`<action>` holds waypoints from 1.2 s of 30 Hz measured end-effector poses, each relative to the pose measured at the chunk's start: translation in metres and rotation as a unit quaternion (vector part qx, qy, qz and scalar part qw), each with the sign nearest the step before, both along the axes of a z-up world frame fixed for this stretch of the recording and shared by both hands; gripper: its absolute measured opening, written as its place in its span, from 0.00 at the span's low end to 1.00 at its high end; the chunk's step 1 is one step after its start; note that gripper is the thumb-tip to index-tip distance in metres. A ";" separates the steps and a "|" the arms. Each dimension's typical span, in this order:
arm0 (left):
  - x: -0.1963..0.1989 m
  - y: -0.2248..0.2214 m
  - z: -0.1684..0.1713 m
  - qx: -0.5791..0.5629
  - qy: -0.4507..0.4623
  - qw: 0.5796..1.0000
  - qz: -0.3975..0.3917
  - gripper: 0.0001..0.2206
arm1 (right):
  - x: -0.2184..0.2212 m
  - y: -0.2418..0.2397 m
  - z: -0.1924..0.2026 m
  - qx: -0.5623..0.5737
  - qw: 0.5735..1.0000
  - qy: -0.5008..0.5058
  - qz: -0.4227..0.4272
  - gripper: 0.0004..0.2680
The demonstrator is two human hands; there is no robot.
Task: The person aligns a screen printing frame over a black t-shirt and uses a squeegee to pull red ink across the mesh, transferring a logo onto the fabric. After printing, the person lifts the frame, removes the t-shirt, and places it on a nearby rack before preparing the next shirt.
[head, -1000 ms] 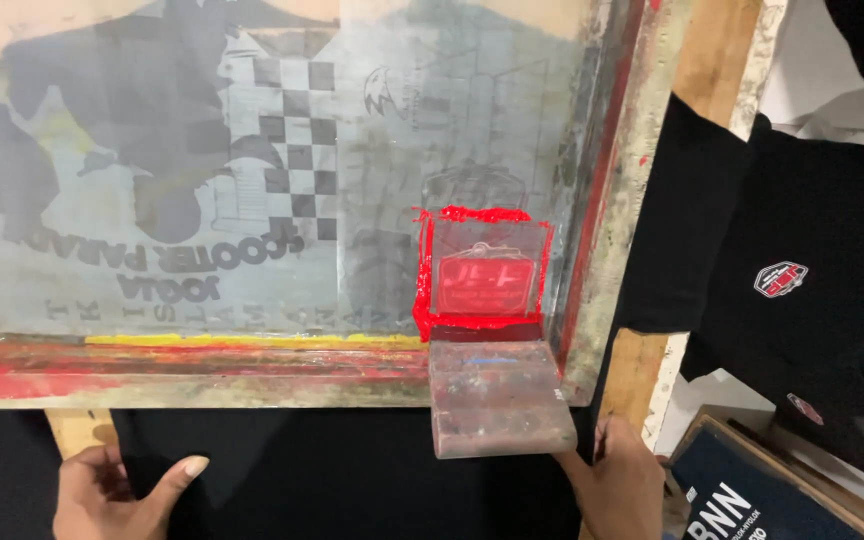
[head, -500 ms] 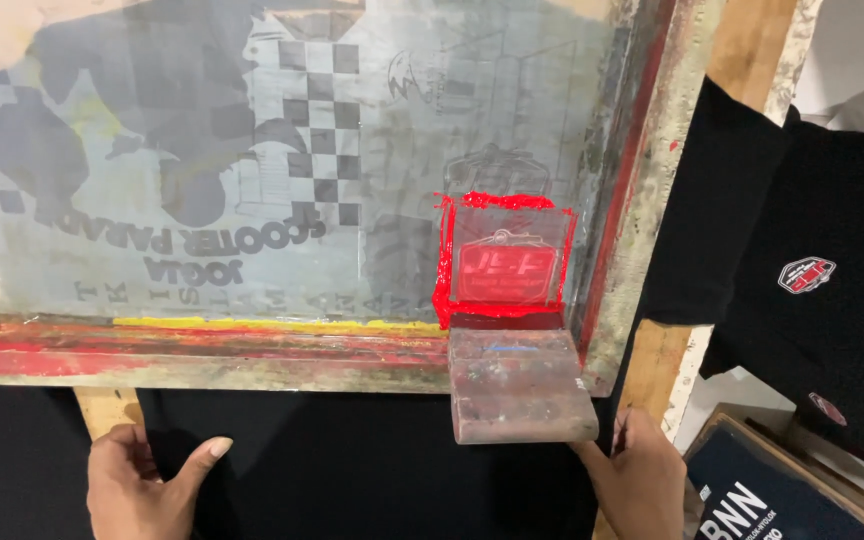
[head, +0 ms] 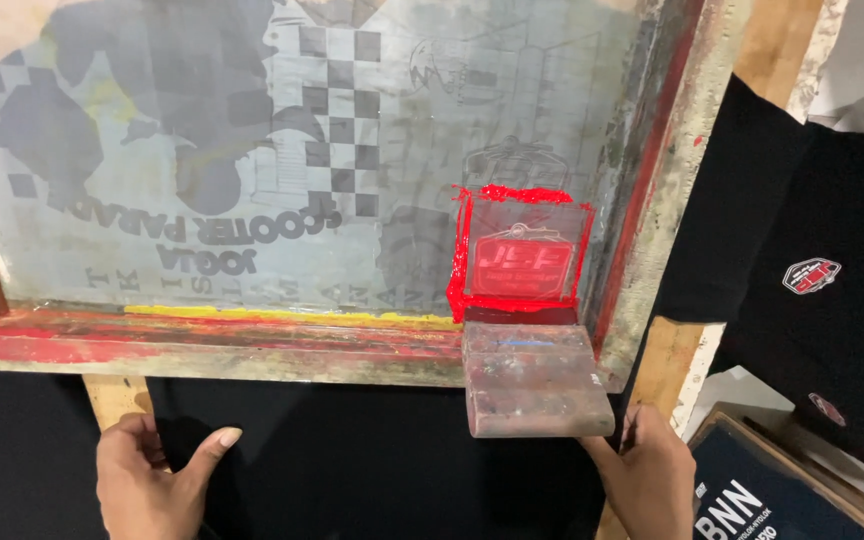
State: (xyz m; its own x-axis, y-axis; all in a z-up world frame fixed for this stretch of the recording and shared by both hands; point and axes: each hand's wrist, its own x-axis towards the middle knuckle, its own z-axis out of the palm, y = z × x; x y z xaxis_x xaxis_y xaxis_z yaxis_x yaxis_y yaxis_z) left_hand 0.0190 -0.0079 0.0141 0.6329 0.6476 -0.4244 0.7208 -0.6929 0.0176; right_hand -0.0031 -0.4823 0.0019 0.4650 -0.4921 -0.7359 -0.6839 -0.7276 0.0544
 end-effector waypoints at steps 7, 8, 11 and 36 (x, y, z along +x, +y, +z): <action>0.008 -0.008 0.006 -0.010 0.003 1.000 0.028 0.37 | -0.006 0.001 -0.002 0.004 0.999 -0.036 -0.007 0.18; 0.010 -0.011 0.007 -0.011 -0.004 0.999 0.041 0.37 | -0.007 0.001 -0.003 0.002 0.999 -0.050 0.001 0.17; 0.011 -0.007 0.007 -0.022 0.005 0.999 0.045 0.36 | -0.011 0.004 -0.005 -0.014 0.995 -0.091 0.029 0.20; 0.002 -0.002 0.002 -0.019 0.004 0.999 -0.036 0.29 | -0.020 -0.005 -0.005 0.022 0.969 -0.211 0.130 0.19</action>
State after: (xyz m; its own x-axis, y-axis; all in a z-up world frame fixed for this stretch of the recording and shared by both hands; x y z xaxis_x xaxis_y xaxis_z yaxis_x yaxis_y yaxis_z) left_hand 0.0205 -0.0098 0.0165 0.6735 0.5846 -0.4524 0.6697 -0.7416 0.0386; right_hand -0.0235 -0.4876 -0.0030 0.8330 -0.2911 -0.4705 -0.4323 -0.8731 -0.2253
